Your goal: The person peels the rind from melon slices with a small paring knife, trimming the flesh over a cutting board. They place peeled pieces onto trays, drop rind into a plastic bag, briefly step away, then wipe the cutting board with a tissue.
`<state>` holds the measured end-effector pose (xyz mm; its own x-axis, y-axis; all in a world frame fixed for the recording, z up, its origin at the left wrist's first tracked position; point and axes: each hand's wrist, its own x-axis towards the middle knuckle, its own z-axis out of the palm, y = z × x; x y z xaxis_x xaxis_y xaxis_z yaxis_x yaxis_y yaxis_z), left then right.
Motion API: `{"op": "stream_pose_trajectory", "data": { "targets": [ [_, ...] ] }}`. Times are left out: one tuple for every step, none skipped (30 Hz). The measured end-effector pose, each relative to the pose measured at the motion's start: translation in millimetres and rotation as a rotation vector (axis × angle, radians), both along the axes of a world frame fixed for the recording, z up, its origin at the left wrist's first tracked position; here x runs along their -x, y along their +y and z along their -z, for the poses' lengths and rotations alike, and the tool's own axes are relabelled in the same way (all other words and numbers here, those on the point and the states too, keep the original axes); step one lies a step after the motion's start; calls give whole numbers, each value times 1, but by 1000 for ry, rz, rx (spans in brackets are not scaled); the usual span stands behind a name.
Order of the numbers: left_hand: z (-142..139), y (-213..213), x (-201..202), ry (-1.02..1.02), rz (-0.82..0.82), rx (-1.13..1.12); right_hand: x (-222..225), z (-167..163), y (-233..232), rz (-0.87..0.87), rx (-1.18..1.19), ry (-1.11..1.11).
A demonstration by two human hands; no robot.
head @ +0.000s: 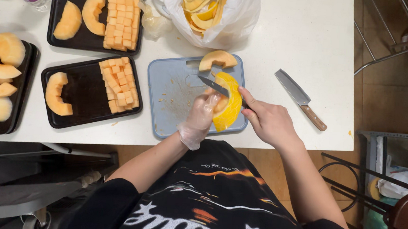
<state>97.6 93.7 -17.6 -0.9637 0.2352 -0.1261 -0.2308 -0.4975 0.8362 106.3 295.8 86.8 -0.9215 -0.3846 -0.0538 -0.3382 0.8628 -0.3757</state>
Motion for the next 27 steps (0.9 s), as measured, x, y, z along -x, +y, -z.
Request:
{"op": "stream_pose_trajectory", "data": {
  "targets": [
    [-2,-2,2,-11,12,-13,0,0,1,7,-13,-15],
    [-3,-2,3,-24,24,-27,0,0,2,17,3,-14],
    [-4,-4,4,-39,28,-51,-1,0,3,26,19,-15],
    [-5,-5,6,-50,29,-73,-1,-1,3,32,36,-15],
    [-6,-4,5,-57,32,-96,-1,0,3,13,50,13],
    [-6,-5,6,-68,64,-68,0,-1,3,-5,61,41],
    [-6,-6,7,-88,96,-39,0,-1,4,-23,73,59],
    [-7,-5,6,-116,129,-11,-1,-1,4,-11,47,32],
    [-7,-7,7,-101,142,-23,0,-1,5,0,23,11],
    [-8,-8,7,-76,157,-34,0,-1,5,14,-1,-1],
    [-9,-10,9,-52,172,-44,0,-2,6,28,-1,-7],
    [-10,-12,11,-66,173,-56,0,-2,7,42,-2,-19],
    [-12,-15,11,-82,170,-68,0,-3,7,52,-2,-34],
    [-14,-18,13,-91,168,-80,0,-3,7,39,18,-28],
    [-16,-18,14,-105,216,-60,1,-3,7,24,39,-18],
    [-18,-18,15,-129,263,-41,1,-3,6,9,59,-18],
    [-20,-19,11,-166,312,-25,1,-4,6,-7,74,-2],
    [-21,-20,9,-167,323,-34,1,-5,5,-22,89,18],
    [-22,-23,12,-153,336,-36,2,-5,5,-37,108,53],
    [-22,-25,12,-136,350,-38,4,-5,4,-14,76,0],
    [-21,-27,13,-133,380,-31,4,-4,4,8,43,-62],
    [-20,-29,13,-137,407,-27,4,-4,4,29,8,-131],
    [-17,-29,13,-139,432,-22,5,-2,3,26,16,-143],
    [-14,-30,14,-113,501,-16,9,1,2,25,24,-151],
    [-10,-29,13,-93,573,-14,10,4,3,27,31,-165],
    [-6,-28,12,-72,644,-11,13,8,4,43,65,-181],
    [-2,-28,14,-98,597,-1,17,13,5,57,99,-194]
  ]
}}
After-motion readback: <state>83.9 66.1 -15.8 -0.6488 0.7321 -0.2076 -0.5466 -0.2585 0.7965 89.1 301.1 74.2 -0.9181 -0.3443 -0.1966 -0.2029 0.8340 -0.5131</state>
